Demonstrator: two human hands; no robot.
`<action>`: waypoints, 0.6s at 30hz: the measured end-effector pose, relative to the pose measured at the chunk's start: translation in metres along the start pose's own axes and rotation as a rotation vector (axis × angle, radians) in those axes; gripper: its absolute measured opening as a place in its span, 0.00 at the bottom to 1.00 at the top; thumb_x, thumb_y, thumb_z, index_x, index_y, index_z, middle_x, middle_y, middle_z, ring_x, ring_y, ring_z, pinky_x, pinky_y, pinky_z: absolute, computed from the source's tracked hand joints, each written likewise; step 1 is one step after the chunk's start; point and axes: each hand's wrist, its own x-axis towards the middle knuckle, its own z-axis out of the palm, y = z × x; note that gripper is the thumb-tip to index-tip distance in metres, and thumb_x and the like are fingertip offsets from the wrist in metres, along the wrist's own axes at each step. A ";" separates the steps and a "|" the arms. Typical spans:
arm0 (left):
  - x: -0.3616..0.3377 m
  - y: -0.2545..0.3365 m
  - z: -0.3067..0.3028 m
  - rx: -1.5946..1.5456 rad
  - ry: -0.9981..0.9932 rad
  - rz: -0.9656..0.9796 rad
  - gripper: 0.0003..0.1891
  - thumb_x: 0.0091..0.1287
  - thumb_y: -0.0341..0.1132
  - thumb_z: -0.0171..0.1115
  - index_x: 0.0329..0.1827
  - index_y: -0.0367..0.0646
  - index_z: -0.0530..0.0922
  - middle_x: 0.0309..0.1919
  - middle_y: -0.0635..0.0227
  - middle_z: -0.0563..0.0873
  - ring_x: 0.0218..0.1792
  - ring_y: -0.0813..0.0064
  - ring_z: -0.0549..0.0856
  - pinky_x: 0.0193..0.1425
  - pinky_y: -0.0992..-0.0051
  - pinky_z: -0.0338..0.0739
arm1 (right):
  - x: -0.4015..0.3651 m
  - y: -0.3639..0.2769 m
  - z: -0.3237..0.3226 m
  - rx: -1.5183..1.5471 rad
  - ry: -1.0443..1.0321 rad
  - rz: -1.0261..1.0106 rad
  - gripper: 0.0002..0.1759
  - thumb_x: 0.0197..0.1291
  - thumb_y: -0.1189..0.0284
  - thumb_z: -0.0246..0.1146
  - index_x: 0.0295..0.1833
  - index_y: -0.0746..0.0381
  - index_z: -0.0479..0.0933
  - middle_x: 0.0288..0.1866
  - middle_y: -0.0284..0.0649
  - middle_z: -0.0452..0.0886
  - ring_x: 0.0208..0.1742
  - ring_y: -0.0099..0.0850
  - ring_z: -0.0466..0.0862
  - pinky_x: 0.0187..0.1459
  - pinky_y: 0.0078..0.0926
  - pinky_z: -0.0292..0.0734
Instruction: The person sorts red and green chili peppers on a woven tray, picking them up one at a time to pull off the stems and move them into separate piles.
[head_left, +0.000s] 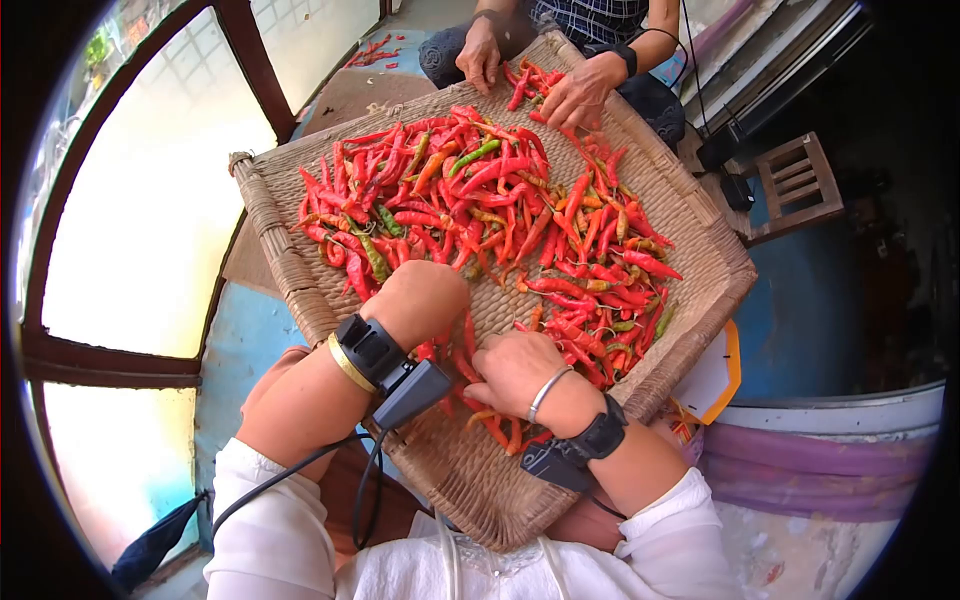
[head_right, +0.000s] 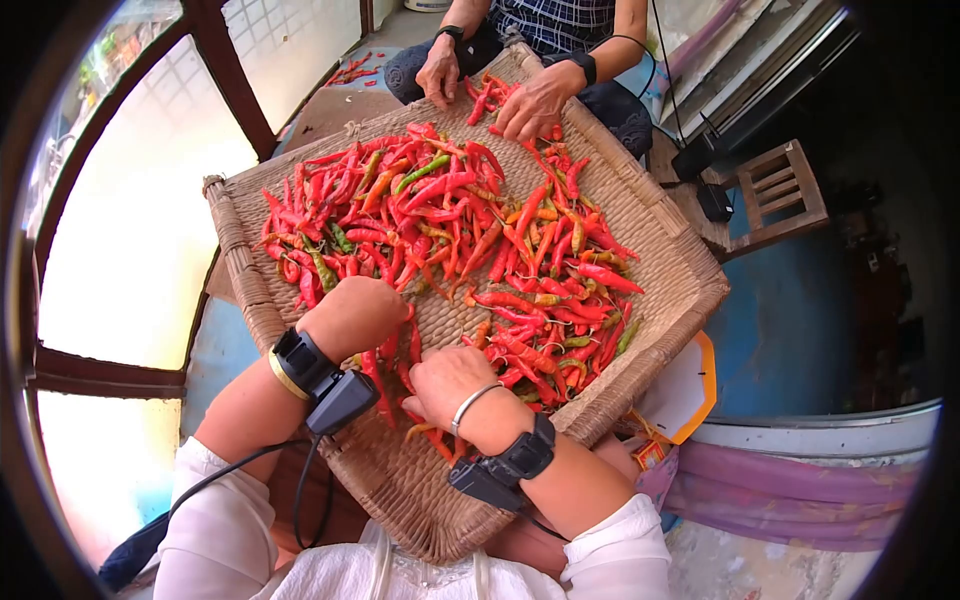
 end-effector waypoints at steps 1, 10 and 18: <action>0.001 0.001 0.000 0.019 -0.002 0.046 0.04 0.50 0.32 0.58 0.25 0.46 0.81 0.24 0.61 0.83 0.30 0.61 0.84 0.32 0.65 0.78 | 0.004 -0.003 0.005 -0.035 -0.010 0.004 0.12 0.48 0.63 0.63 0.33 0.61 0.80 0.31 0.45 0.79 0.36 0.42 0.81 0.39 0.39 0.75; 0.002 0.010 0.009 -0.055 0.008 0.261 0.08 0.52 0.31 0.57 0.33 0.52 0.82 0.35 0.65 0.80 0.32 0.62 0.83 0.32 0.65 0.77 | -0.004 0.009 -0.007 -0.065 -0.056 -0.082 0.09 0.46 0.67 0.61 0.28 0.61 0.80 0.31 0.46 0.80 0.36 0.44 0.81 0.39 0.41 0.76; -0.003 0.017 0.012 -0.036 -0.104 0.175 0.10 0.55 0.32 0.56 0.37 0.54 0.82 0.40 0.65 0.76 0.29 0.63 0.82 0.31 0.65 0.77 | -0.026 0.034 -0.043 -0.219 -0.169 0.241 0.10 0.49 0.65 0.60 0.30 0.61 0.80 0.31 0.46 0.81 0.34 0.42 0.83 0.37 0.40 0.78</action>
